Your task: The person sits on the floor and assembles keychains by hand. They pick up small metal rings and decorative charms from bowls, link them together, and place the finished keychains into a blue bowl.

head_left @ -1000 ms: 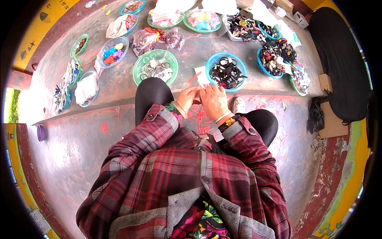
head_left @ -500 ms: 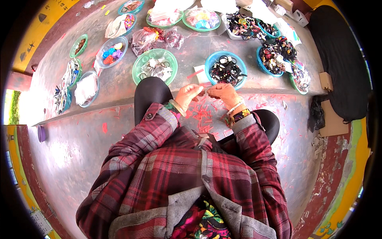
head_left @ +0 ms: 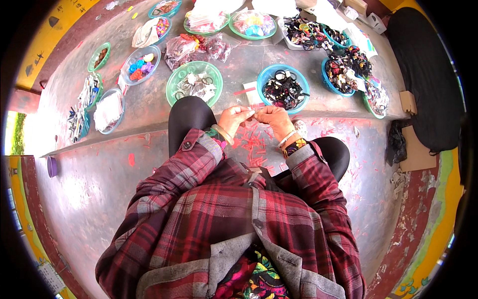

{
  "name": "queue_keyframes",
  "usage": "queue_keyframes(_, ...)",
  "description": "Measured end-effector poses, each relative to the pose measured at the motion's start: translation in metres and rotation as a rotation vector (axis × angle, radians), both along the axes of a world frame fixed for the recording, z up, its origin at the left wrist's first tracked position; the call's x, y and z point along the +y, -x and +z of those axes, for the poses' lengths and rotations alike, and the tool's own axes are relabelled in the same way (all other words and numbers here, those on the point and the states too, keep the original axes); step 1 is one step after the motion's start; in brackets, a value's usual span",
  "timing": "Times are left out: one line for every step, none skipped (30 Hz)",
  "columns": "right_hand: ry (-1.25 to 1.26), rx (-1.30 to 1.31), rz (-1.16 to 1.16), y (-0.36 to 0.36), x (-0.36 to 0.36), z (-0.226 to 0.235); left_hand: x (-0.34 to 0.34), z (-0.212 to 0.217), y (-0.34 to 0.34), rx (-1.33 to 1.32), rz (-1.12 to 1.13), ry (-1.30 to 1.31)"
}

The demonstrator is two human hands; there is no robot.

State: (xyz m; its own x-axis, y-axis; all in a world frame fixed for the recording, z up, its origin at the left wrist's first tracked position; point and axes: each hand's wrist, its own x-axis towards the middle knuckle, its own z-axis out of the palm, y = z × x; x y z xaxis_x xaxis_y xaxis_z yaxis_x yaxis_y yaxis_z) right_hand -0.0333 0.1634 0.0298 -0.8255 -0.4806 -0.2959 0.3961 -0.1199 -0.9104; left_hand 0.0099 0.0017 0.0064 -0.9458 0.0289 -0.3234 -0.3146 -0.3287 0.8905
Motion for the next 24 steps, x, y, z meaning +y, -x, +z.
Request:
queue_keyframes(0.002,-0.014,0.014,0.000,0.001,0.003,0.000,0.001,0.000,-0.002,0.007,0.004)
queue_keyframes(0.005,-0.029,0.028,0.000,0.002,0.005,0.000,0.004,-0.001,-0.003,0.005,0.017)
queue_keyframes(-0.008,-0.028,0.031,0.001,0.002,0.001,0.000,0.007,-0.001,-0.005,0.004,0.030)
queue_keyframes(-0.019,-0.027,0.034,0.002,0.003,-0.003,0.000,0.009,-0.002,-0.006,0.002,0.044)
queue_keyframes(-0.031,-0.025,0.036,0.003,0.003,-0.007,0.000,0.008,-0.002,-0.002,-0.002,0.041)
queue_keyframes(-0.039,-0.037,0.037,0.004,0.004,-0.010,0.000,0.005,-0.001,0.003,-0.006,0.039)
queue_keyframes(-0.046,-0.050,0.039,0.004,0.004,-0.011,-0.001,0.002,-0.001,0.006,-0.010,0.037)
queue_keyframes(-0.054,-0.063,0.042,0.004,0.004,-0.011,-0.001,0.000,-0.001,0.010,-0.017,0.031)
queue_keyframes(-0.066,-0.058,0.054,0.004,0.004,-0.012,-0.002,-0.002,-0.001,0.013,-0.024,0.025)
queue_keyframes(-0.079,-0.054,0.067,0.005,0.005,-0.013,-0.003,-0.002,-0.001,0.017,-0.031,0.019)
queue_keyframes(-0.092,-0.049,0.079,0.005,0.005,-0.013,-0.003,-0.002,-0.001,0.002,-0.028,0.014)
queue_keyframes(-0.088,-0.049,0.073,0.005,0.005,-0.012,-0.002,0.000,-0.002,-0.013,-0.026,0.009)
queue_keyframes(-0.083,-0.049,0.068,0.003,0.004,-0.009,-0.002,0.002,-0.002,-0.027,-0.023,0.005)
queue_keyframes(-0.078,-0.049,0.063,0.002,0.003,-0.007,-0.002,0.005,-0.002,-0.045,-0.016,-0.009)
queue_keyframes(-0.082,-0.051,0.046,0.002,0.002,-0.008,-0.001,0.008,-0.003,-0.063,-0.009,-0.023)
queue_keyframes(-0.087,-0.053,0.027,0.001,0.001,-0.009,-0.001,0.009,-0.003,-0.080,-0.004,-0.038)
queue_keyframes(-0.091,-0.055,0.007,0.001,0.001,-0.010,-0.001,0.009,-0.003,-0.078,-0.009,-0.051)
queue_keyframes(-0.094,-0.052,0.007,0.002,0.001,-0.011,-0.002,0.008,-0.002,-0.075,-0.014,-0.064)
queue_keyframes(-0.097,-0.050,0.008,0.003,0.002,-0.013,-0.002,0.007,-0.002,-0.073,-0.018,-0.077)
queue_keyframes(-0.100,-0.047,0.009,0.004,0.002,-0.014,-0.002,0.004,-0.002,-0.071,-0.018,-0.082)
queue_keyframes(-0.107,-0.046,0.016,0.004,0.003,-0.015,-0.002,0.000,-0.001,-0.069,-0.019,-0.087)
queue_keyframes(-0.114,-0.045,0.022,0.005,0.003,-0.014,-0.002,-0.002,-0.001,-0.067,-0.019,-0.091)
queue_keyframes(-0.122,-0.044,0.029,0.005,0.002,-0.012,-0.002,-0.004,-0.001,-0.055,-0.006,-0.087)
queue_keyframes(-0.311,0.197,-0.026,0.003,0.001,-0.011,-0.002,-0.006,-0.001,-0.042,0.008,-0.083)
